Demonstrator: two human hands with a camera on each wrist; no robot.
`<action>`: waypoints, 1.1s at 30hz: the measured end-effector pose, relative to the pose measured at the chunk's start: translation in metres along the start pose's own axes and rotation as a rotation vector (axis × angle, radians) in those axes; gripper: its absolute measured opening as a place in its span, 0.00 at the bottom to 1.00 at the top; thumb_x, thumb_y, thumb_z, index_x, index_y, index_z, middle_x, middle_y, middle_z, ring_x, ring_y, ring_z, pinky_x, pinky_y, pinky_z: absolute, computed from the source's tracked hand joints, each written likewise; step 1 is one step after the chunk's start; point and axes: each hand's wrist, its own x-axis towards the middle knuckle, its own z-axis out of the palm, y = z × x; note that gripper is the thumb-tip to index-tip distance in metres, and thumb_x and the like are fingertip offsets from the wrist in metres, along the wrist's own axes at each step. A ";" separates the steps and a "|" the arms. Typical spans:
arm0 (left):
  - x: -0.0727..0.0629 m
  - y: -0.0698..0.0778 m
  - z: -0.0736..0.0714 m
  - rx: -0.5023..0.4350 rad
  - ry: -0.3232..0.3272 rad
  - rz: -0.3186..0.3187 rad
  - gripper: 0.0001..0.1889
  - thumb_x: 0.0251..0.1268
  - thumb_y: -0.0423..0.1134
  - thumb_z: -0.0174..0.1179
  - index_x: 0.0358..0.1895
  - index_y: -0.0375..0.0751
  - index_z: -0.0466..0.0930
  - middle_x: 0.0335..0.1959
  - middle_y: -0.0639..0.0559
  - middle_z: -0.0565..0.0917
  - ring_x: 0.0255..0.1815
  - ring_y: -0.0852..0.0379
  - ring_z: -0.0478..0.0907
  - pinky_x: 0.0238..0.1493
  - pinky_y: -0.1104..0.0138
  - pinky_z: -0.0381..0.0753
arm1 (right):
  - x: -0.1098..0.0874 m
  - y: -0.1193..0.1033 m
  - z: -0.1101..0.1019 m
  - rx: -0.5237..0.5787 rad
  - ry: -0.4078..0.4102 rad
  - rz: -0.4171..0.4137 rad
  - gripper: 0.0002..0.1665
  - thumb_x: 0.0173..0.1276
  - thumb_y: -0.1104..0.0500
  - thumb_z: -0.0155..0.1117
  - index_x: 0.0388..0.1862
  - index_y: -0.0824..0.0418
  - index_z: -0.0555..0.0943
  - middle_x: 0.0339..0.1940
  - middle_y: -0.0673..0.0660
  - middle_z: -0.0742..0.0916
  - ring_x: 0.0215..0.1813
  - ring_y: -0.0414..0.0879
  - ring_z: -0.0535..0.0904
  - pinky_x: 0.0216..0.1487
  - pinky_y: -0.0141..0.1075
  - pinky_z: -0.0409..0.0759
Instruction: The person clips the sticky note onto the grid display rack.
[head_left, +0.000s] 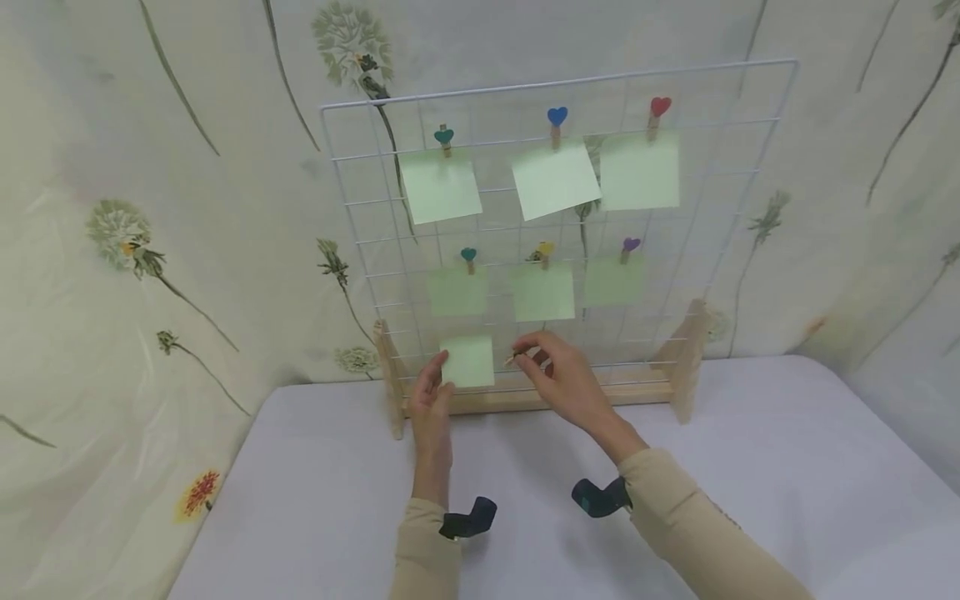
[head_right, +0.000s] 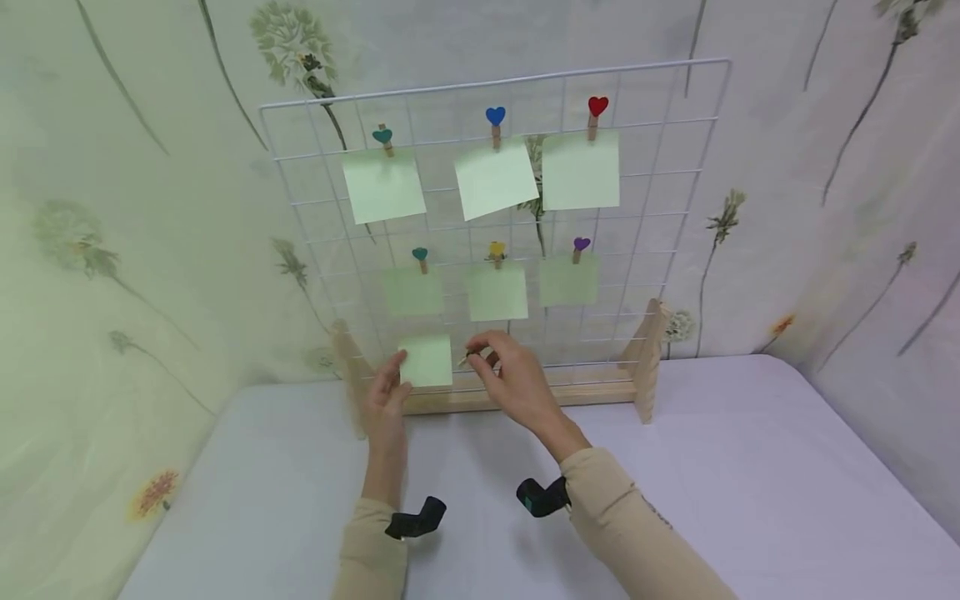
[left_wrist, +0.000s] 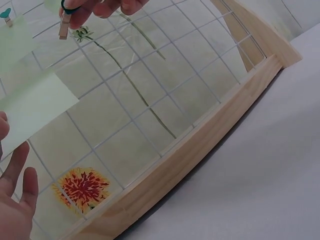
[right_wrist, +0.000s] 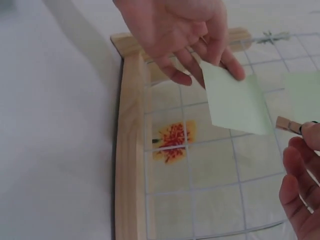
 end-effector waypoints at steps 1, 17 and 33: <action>0.000 0.000 0.000 -0.001 -0.001 -0.003 0.23 0.61 0.23 0.49 0.61 0.39 0.72 0.66 0.48 0.72 0.73 0.54 0.59 0.75 0.54 0.50 | 0.001 0.000 0.000 0.001 0.001 -0.004 0.13 0.69 0.57 0.58 0.50 0.58 0.78 0.43 0.50 0.84 0.38 0.40 0.78 0.34 0.31 0.76; -0.001 -0.001 0.000 -0.049 -0.063 -0.040 0.27 0.62 0.25 0.49 0.66 0.41 0.68 0.71 0.52 0.64 0.77 0.54 0.49 0.76 0.52 0.43 | 0.017 -0.005 0.009 -0.002 -0.006 0.005 0.13 0.69 0.56 0.58 0.50 0.57 0.79 0.45 0.50 0.86 0.36 0.40 0.80 0.35 0.33 0.78; 0.002 0.005 0.002 -0.070 -0.120 -0.095 0.29 0.62 0.29 0.51 0.67 0.50 0.67 0.72 0.57 0.62 0.72 0.54 0.59 0.70 0.51 0.52 | 0.029 -0.009 0.017 -0.090 0.082 -0.049 0.11 0.69 0.57 0.58 0.49 0.55 0.79 0.43 0.51 0.86 0.26 0.38 0.76 0.25 0.30 0.75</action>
